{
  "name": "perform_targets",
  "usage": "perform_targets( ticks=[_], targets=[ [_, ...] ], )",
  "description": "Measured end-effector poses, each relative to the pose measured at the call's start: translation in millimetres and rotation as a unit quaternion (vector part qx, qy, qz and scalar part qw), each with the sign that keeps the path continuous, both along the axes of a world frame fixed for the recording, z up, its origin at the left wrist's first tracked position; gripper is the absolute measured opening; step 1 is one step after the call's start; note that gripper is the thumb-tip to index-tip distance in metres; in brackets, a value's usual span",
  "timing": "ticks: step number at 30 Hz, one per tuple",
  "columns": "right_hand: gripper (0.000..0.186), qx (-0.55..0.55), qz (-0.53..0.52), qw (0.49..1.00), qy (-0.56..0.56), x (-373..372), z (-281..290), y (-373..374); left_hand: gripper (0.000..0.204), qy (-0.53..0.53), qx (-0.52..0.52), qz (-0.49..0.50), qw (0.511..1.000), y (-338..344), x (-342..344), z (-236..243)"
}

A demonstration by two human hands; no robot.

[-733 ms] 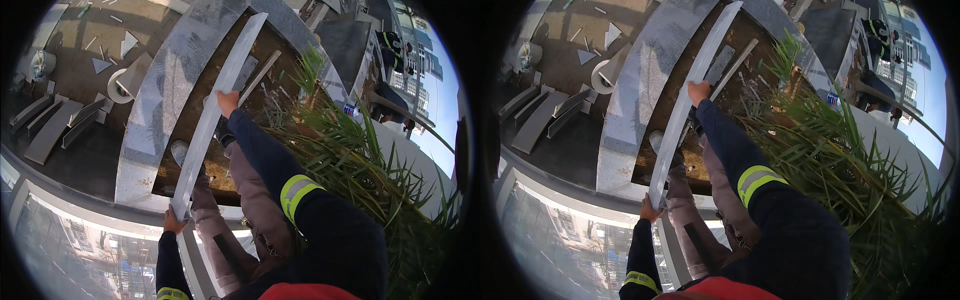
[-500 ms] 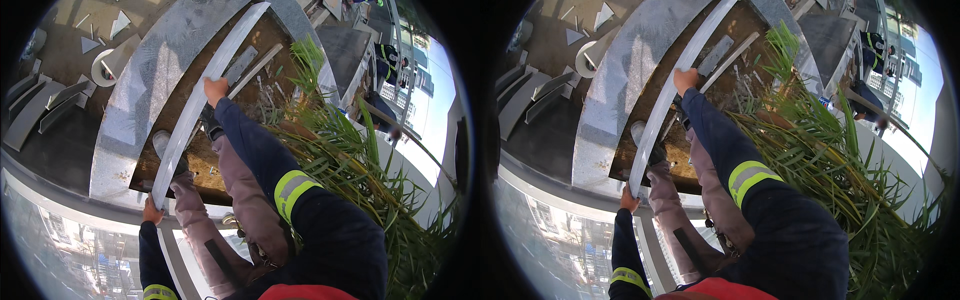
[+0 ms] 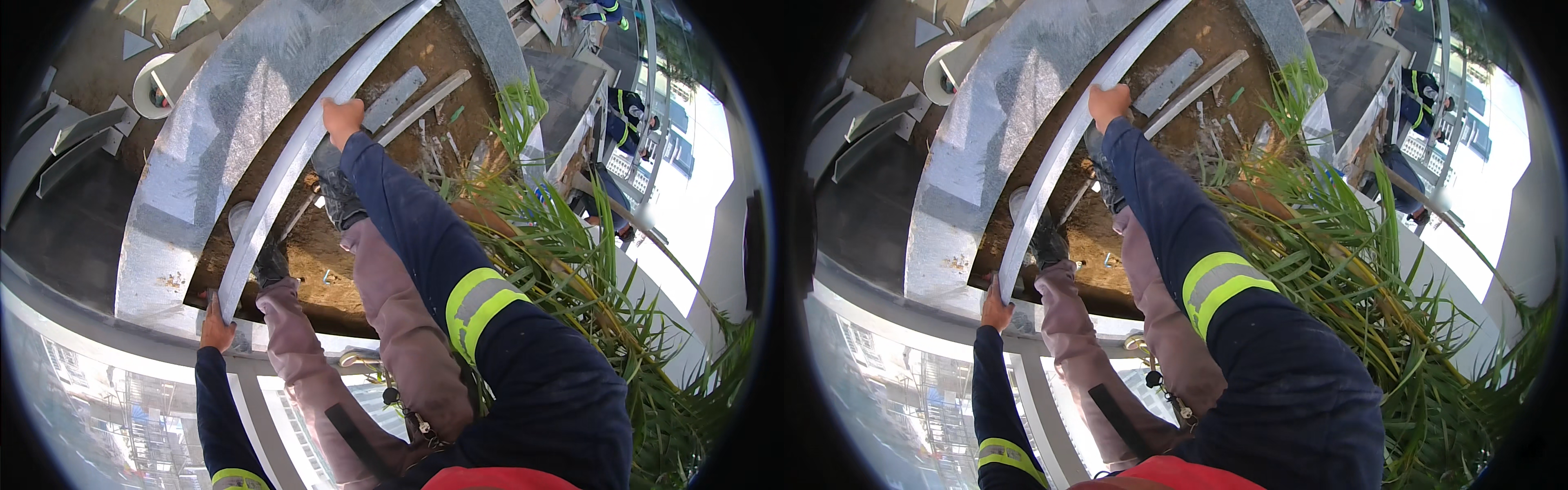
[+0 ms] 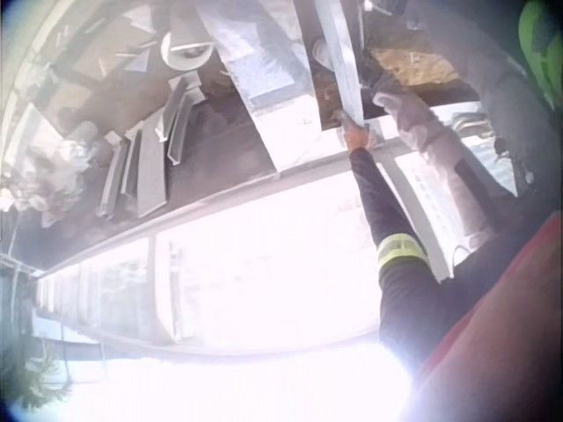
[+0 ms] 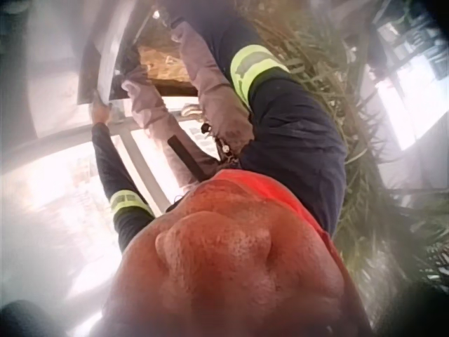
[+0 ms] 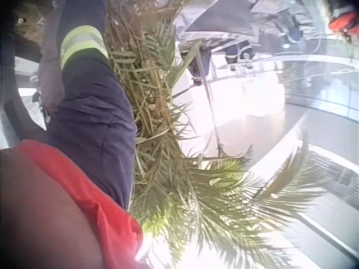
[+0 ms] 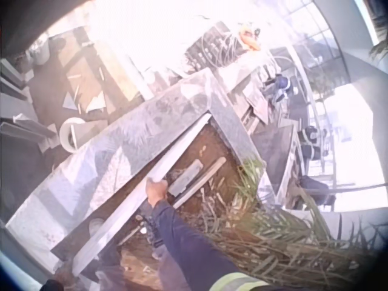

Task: The person positions a long curved stone slab along a circular planter edge, aligns it with adjacent pieces, and secures it using small metal clips. The person repeatedly adjusts the slab and clips by hand to fit the curve.

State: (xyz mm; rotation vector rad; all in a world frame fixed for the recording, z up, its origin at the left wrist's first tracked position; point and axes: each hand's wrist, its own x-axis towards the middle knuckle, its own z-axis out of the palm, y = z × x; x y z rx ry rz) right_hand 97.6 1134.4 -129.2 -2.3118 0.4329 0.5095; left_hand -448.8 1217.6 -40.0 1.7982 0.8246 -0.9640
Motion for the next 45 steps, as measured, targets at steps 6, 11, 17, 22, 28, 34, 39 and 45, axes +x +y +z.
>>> perform_targets(
  ticks=[6, 11, 17, 22, 28, 34, 39, 45],
  targets=[
    [0.032, 0.021, 0.077, 0.997, 0.007, 32.3, -37.2, -30.3, 0.101, -0.016, -0.013, 0.009, 1.0, 20.8, 18.7, -16.7],
    [0.032, 0.143, 0.05, 0.98, 0.128, 19.9, 9.4, 11.1, 0.101, 0.023, 0.005, 0.026, 0.999, 36.8, 9.3, -12.0],
    [0.035, 0.162, 0.133, 0.963, 0.173, 23.7, 33.3, 2.6, 0.093, -0.045, 0.027, 0.01, 0.999, 59.5, 3.4, -37.9],
    [0.034, 0.141, 0.175, 0.938, 0.263, -20.9, 48.2, 4.9, 0.091, -0.008, 0.036, -0.001, 0.999, 58.8, 12.4, -37.1],
    [0.058, 0.147, 0.132, 0.934, 0.297, -61.2, 36.8, 13.0, 0.091, 0.003, 0.081, -0.028, 0.996, 49.3, 6.5, -35.3],
    [0.076, 0.173, 0.103, 0.92, 0.338, -58.6, 9.7, 5.6, 0.088, -0.008, 0.082, -0.015, 0.996, 51.5, 11.8, -33.3],
    [0.059, 0.195, 0.106, 0.909, 0.353, -57.5, 17.9, 11.2, 0.086, -0.02, 0.094, -0.008, 0.995, 47.9, 8.3, -34.3],
    [0.049, 0.203, 0.07, 0.913, 0.346, -59.5, 15.2, 13.4, 0.078, -0.014, 0.103, 0.05, 0.993, 41.7, 8.9, -29.4]
  ],
)
